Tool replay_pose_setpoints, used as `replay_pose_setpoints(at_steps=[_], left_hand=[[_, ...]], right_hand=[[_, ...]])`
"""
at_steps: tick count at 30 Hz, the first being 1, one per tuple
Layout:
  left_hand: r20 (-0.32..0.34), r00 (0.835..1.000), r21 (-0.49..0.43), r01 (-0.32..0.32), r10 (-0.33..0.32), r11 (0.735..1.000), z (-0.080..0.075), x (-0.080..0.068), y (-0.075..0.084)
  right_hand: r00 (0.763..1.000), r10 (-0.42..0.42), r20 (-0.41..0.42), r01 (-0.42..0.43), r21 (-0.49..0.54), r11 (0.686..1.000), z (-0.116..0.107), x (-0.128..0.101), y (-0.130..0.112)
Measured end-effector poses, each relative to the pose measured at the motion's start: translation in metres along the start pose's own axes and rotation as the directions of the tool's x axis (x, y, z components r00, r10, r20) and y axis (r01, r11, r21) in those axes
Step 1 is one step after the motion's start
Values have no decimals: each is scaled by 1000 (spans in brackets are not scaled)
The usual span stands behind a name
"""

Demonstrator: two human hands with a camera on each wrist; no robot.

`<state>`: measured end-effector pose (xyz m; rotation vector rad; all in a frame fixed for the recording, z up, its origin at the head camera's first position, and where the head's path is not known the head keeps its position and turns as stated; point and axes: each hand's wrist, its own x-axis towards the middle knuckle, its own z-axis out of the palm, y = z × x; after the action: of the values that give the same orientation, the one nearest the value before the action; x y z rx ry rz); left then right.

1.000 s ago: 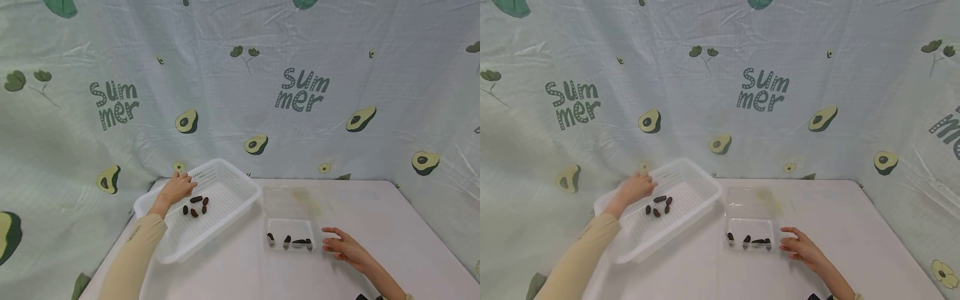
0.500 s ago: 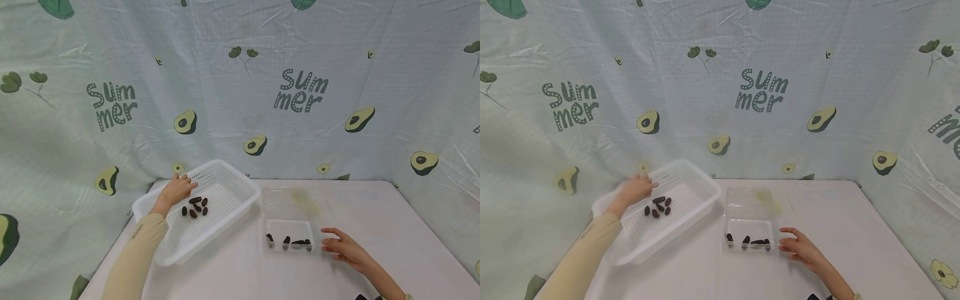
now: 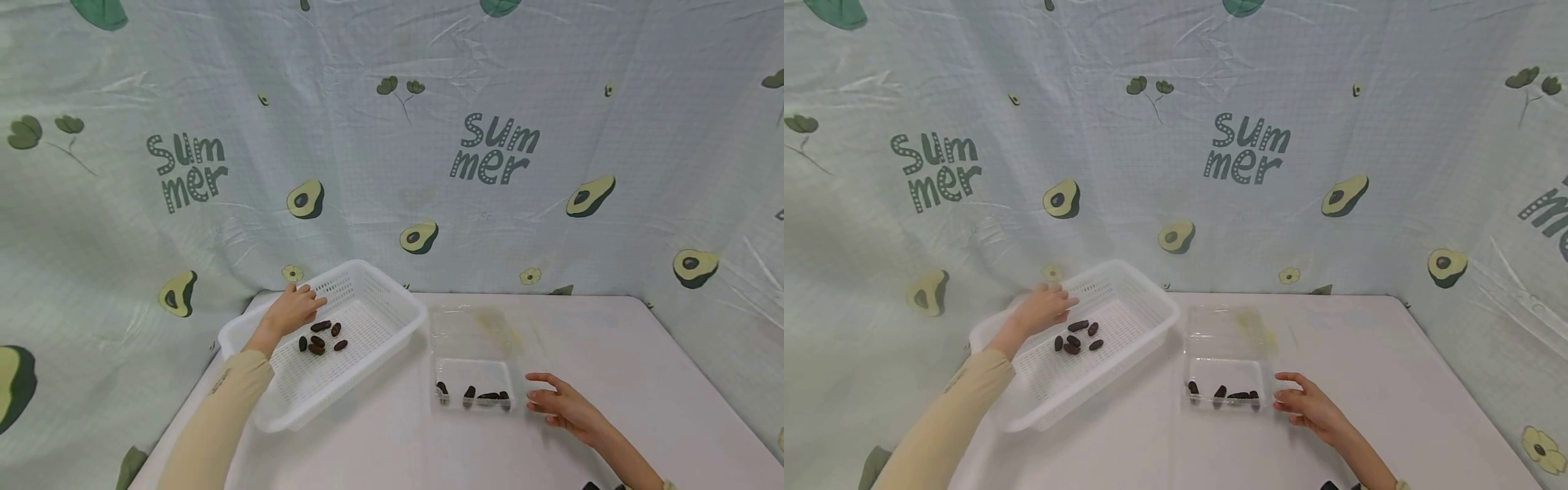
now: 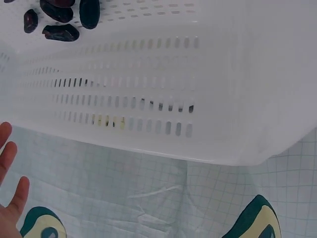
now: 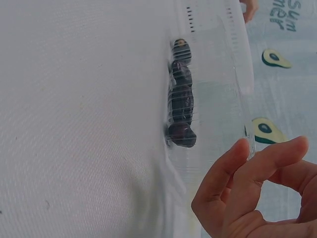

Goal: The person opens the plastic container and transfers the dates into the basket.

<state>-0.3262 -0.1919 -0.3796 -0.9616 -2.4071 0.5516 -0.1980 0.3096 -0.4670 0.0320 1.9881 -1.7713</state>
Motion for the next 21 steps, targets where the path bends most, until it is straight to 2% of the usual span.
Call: replay_pose_setpoints(at_steps=[5,12,18,21], left_hand=[[-69,997,-53,-24,20,998,-8,4,7],[-107,992,-95,-77,67,993,-23,14,20],[-208,970,-74,-140,122,987,-39,26,33],[-235,961,-79,-172,149,982,-48,32,42]], right_hand=[[1000,16,-11,-16,-5,1000,0,0,1],[999,32,-28,-33,-13,999,-1,2,2],[999,37,-38,-38,-30,999,1,3,-1],[998,38,-48,-40,-43,998,2,4,-2]])
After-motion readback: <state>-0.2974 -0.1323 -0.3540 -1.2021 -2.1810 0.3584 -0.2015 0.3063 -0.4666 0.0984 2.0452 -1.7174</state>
